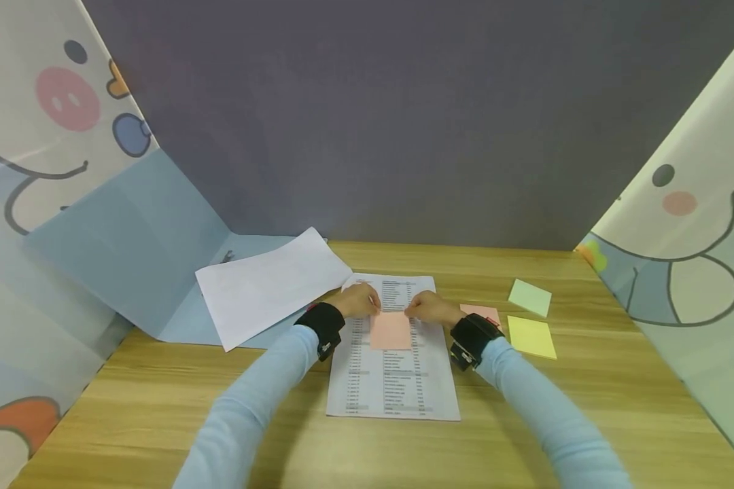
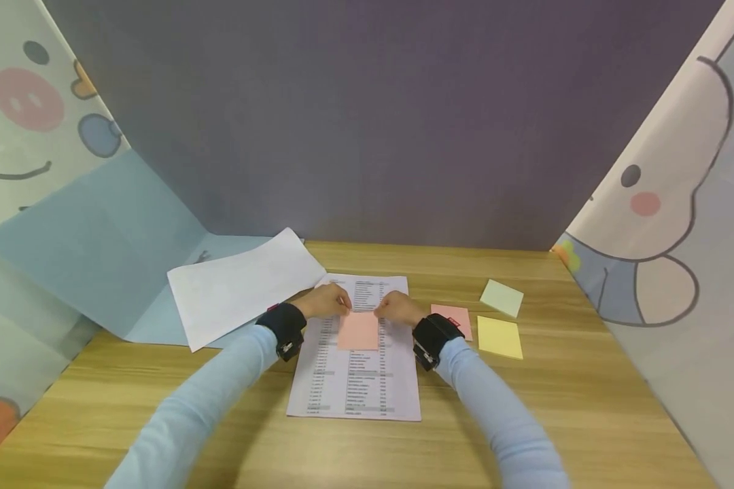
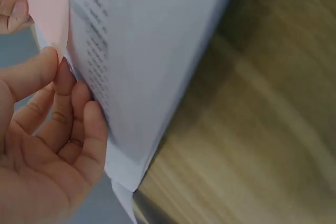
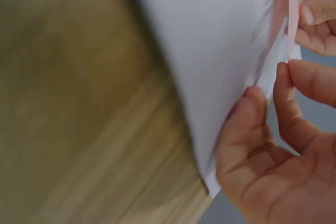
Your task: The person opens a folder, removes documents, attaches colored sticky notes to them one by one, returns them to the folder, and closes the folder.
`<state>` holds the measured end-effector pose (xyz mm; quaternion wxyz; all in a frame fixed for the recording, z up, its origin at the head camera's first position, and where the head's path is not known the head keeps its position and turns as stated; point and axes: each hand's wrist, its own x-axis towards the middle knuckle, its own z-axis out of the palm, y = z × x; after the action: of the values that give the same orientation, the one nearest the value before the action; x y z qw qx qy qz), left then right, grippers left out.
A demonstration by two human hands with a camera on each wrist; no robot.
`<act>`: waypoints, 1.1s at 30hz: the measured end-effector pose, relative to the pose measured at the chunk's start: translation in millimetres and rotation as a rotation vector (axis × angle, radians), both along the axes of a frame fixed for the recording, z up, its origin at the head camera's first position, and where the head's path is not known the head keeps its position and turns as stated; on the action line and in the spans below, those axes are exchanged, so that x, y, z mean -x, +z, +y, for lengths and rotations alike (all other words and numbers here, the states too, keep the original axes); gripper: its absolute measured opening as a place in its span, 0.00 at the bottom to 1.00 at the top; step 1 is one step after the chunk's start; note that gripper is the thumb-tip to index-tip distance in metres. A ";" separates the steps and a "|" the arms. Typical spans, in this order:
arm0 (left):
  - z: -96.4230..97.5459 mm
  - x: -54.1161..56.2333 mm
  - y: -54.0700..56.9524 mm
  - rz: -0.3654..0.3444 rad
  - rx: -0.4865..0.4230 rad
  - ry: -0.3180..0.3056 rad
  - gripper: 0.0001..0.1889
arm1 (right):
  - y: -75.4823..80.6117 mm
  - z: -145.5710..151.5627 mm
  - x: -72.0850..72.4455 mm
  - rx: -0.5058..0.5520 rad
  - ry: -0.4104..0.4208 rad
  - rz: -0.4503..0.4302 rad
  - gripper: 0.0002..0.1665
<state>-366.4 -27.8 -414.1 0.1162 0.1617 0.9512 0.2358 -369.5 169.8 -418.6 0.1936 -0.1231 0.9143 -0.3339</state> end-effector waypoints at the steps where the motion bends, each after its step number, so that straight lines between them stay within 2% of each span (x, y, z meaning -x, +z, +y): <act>1: 0.4 1.1 -1.2 0.001 -0.002 0.000 0.06 | -0.5 0.4 0.7 -0.006 -0.002 -0.004 0.12; 7: 4.3 7.6 -1.6 -0.013 0.031 0.009 0.05 | -1.8 0.2 2.1 -0.048 0.031 0.036 0.13; 13: 5.5 13.1 5.1 -0.073 0.099 0.080 0.05 | -2.3 -6.7 2.5 -0.080 0.016 0.067 0.12; 20: 8.1 12.8 5.9 -0.088 0.131 0.098 0.05 | -3.8 -7.6 3.1 -0.109 0.005 0.043 0.12; 27: 6.9 14.2 3.9 -0.081 0.127 0.117 0.05 | -1.2 -11.8 3.9 -0.110 0.013 0.039 0.19; 33: 8.4 12.5 4.4 -0.082 0.109 0.117 0.06 | 0.3 -13.7 5.1 -0.155 -0.010 0.015 0.21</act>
<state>-378.9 -19.4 -409.8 0.1498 0.0892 0.9649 0.1965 -374.6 156.1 -418.4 0.1938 -0.1055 0.9395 -0.2621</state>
